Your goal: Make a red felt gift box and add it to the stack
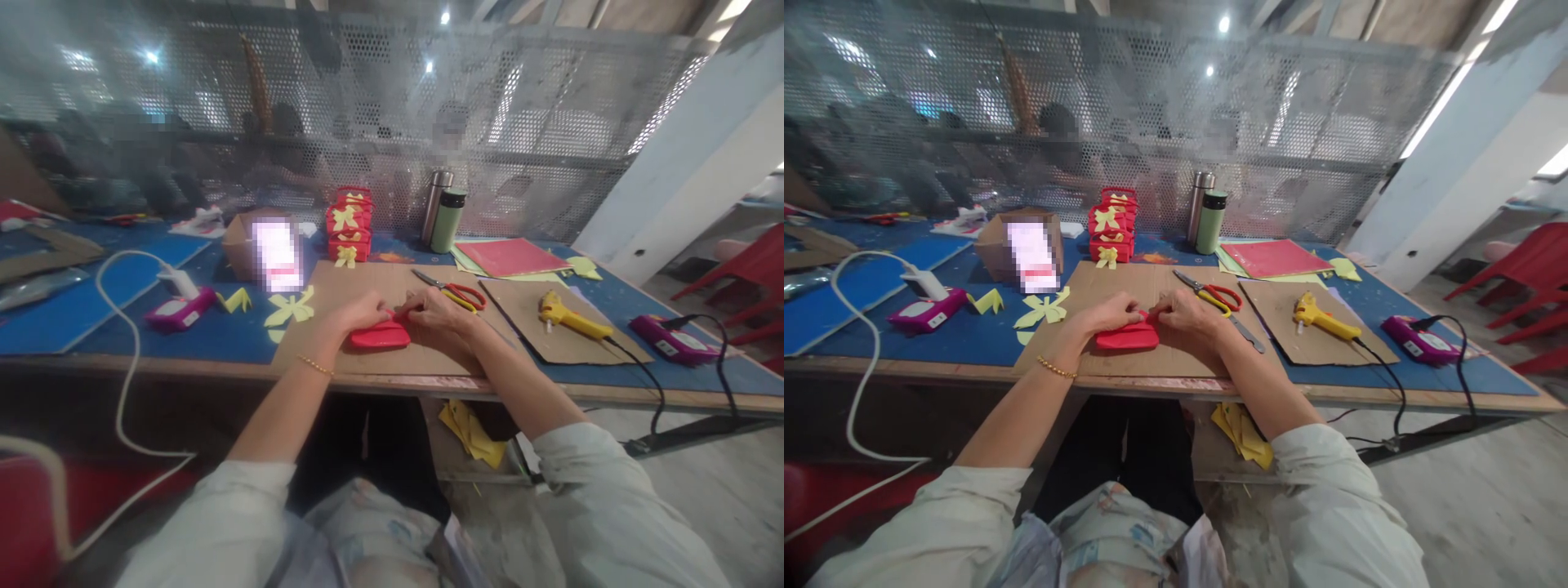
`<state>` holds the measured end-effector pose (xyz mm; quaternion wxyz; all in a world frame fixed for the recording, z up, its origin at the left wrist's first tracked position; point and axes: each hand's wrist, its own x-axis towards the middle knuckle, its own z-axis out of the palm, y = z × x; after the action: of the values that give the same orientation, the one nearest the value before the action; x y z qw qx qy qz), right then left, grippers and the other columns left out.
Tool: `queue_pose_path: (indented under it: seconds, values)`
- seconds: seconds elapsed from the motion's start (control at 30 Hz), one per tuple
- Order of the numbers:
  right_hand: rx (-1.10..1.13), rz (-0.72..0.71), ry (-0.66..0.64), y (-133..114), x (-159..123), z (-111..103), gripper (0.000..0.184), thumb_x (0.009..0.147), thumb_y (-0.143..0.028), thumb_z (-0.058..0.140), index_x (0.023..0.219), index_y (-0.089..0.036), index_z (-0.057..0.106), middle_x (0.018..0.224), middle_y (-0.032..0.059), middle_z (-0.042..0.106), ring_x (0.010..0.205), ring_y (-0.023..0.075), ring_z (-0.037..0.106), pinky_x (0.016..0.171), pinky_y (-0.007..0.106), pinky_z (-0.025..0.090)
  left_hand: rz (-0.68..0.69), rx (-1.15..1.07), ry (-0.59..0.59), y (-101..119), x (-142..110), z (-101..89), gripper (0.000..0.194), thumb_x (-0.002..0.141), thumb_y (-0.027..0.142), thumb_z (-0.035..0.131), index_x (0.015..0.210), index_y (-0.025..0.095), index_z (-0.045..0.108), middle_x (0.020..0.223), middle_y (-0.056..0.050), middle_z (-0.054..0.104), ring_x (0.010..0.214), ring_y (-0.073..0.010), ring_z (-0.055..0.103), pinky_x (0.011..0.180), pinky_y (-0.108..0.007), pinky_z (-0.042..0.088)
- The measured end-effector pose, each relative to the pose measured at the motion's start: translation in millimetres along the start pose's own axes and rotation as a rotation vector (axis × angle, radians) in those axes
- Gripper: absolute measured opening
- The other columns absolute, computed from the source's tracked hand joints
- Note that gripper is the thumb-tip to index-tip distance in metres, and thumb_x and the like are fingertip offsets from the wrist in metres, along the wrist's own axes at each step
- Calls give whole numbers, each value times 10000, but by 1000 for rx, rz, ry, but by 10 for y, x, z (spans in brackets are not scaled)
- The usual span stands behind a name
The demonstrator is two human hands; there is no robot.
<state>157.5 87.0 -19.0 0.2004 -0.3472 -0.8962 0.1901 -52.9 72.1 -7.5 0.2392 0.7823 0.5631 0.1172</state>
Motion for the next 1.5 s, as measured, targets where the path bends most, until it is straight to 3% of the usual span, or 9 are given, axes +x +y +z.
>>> queue_pose_path:
  seconds: [0.57,0.93,1.2,1.5]
  values:
    - [0,-86,-60,129,64,31,387,752,-103,542,932,-204,870,774,22,700,731,156,601,706,250,452,12,10,13,-31,-6,60,334,884,300,643,603,202,493,565,33,504,580,-143,450,566,-308,264]
    - [5,-103,-49,146,62,42,404,731,-98,549,957,-201,867,811,34,736,759,162,636,729,253,472,7,-16,-1,46,-66,0,359,871,303,678,590,196,482,563,43,490,574,-132,418,577,-303,266]
    - [17,-29,52,93,41,15,337,759,-102,557,885,-199,855,856,25,790,773,163,666,713,247,484,-22,19,0,1,-17,-2,318,895,328,653,645,207,499,616,21,527,626,-156,482,589,-310,285]
    - [6,-106,5,72,40,23,409,715,-93,529,929,-202,860,810,18,734,764,160,609,720,252,461,12,13,-8,-80,49,33,292,881,345,648,661,203,518,642,22,529,624,-146,468,578,-301,277]
